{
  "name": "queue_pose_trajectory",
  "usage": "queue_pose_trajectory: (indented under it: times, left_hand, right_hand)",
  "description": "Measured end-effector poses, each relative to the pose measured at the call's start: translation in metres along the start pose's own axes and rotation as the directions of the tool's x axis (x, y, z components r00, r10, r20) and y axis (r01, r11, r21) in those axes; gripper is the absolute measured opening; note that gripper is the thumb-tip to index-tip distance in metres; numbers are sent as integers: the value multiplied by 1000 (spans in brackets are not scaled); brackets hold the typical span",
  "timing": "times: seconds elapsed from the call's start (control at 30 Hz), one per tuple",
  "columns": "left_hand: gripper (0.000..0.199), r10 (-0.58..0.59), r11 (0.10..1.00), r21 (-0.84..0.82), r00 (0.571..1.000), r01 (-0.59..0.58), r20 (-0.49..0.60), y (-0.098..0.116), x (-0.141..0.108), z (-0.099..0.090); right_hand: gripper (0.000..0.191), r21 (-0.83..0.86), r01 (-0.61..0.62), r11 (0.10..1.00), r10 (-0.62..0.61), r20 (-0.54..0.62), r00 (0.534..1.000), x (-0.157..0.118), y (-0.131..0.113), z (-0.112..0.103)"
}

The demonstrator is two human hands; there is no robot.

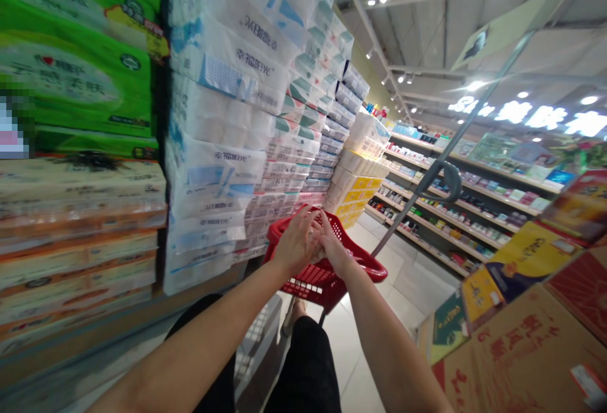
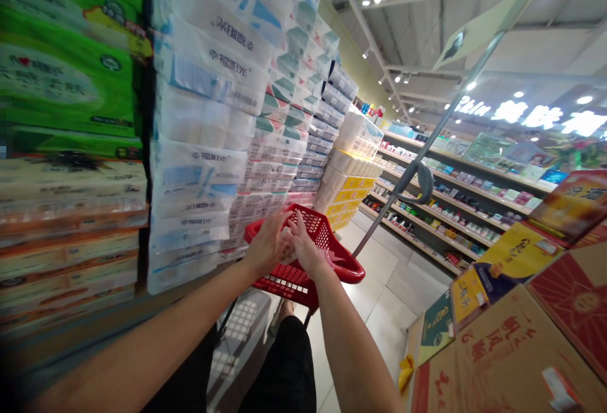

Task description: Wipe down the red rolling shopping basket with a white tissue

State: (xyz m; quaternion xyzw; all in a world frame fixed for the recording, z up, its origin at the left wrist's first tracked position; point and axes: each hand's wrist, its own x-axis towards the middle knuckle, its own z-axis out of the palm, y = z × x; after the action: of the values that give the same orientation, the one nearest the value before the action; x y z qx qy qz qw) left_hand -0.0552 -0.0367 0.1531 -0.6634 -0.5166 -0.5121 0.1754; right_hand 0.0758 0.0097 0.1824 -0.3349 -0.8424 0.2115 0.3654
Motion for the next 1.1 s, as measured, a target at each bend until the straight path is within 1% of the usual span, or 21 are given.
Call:
queue_pose_trajectory:
  times: [0.03,0.07,0.1,0.13,0.17,0.2,0.27,0.3,0.37,0.43,0.53,0.63,0.67,0.73,0.8,0.83,0.87,1.0,1.03,1.1]
  left_hand:
    - [46,51,999,13,993,-53,103,8,0,2]
    - [47,80,995,36,978,-89,195,14,-1,5]
    - [48,95,991,68,962,-116,257,18,-3,7]
    - [48,104,986,97,951,-137,290,21,-6,9]
    - [48,103,981,125,949,-146,299,22,-10,10]
    - [48,103,978,147,951,-151,292,22,-14,11]
    - [46,101,974,171,960,-149,261,20,-20,11]
    - [43,103,973,177,963,-150,250,19,-21,10]
    - [38,105,971,185,967,-150,234,16,-20,8]
    - [33,85,969,204,968,-135,236,13,-15,6]
    - [32,40,964,242,962,-108,270,9,-6,4]
    - [31,23,956,277,964,-98,264,3,-11,4]
    - [29,41,952,283,966,-115,254,1,-16,4]
    - [27,126,941,278,963,-192,236,-4,-29,3]
    - [30,219,925,264,951,-273,217,-9,-37,3]
    - [31,229,923,262,950,-281,213,-10,-37,2]
    - [31,213,927,264,953,-266,214,-11,-35,2]
    - [30,72,950,277,967,-140,244,-8,-17,1]
    - [31,60,950,282,967,-131,248,-8,-15,1]
    - [29,83,947,284,967,-153,242,-8,-18,0]
  right_hand:
    - [64,108,-38,993,40,-11,999,2,2,-4]
    - [63,166,-76,983,83,-35,996,4,6,-9]
    - [62,156,-111,981,125,-80,989,4,9,-14]
    - [59,99,-149,984,161,-129,978,3,14,-18]
    - [54,1,-190,982,188,-157,970,0,18,-22]
    - [47,-124,-226,966,206,-153,966,-5,21,-25]
    - [40,-370,-260,892,242,-95,966,-15,25,-29]
    - [41,-460,-262,848,255,-79,964,-21,26,-28]
    - [47,-563,-269,781,256,-104,961,-29,24,-26]
    - [51,-604,-268,751,226,-147,963,-34,21,-23]
    - [52,-637,-224,738,155,-163,974,-37,19,-19]
    - [49,-662,-206,721,86,-210,974,-40,20,-15]
    - [48,-667,-217,713,75,-235,969,-40,21,-14]
    - [48,-672,-239,701,63,-275,959,-42,22,-11]
    - [47,-675,-242,697,57,-285,957,-42,22,-9]
    - [47,-677,-239,696,55,-282,958,-42,22,-9]
    - [46,-679,-237,694,53,-280,958,-41,22,-9]
    - [46,-683,-245,688,60,-284,957,-40,19,-9]
    - [46,-682,-246,689,61,-284,957,-40,19,-9]
    - [46,-682,-245,689,59,-284,957,-41,19,-9]
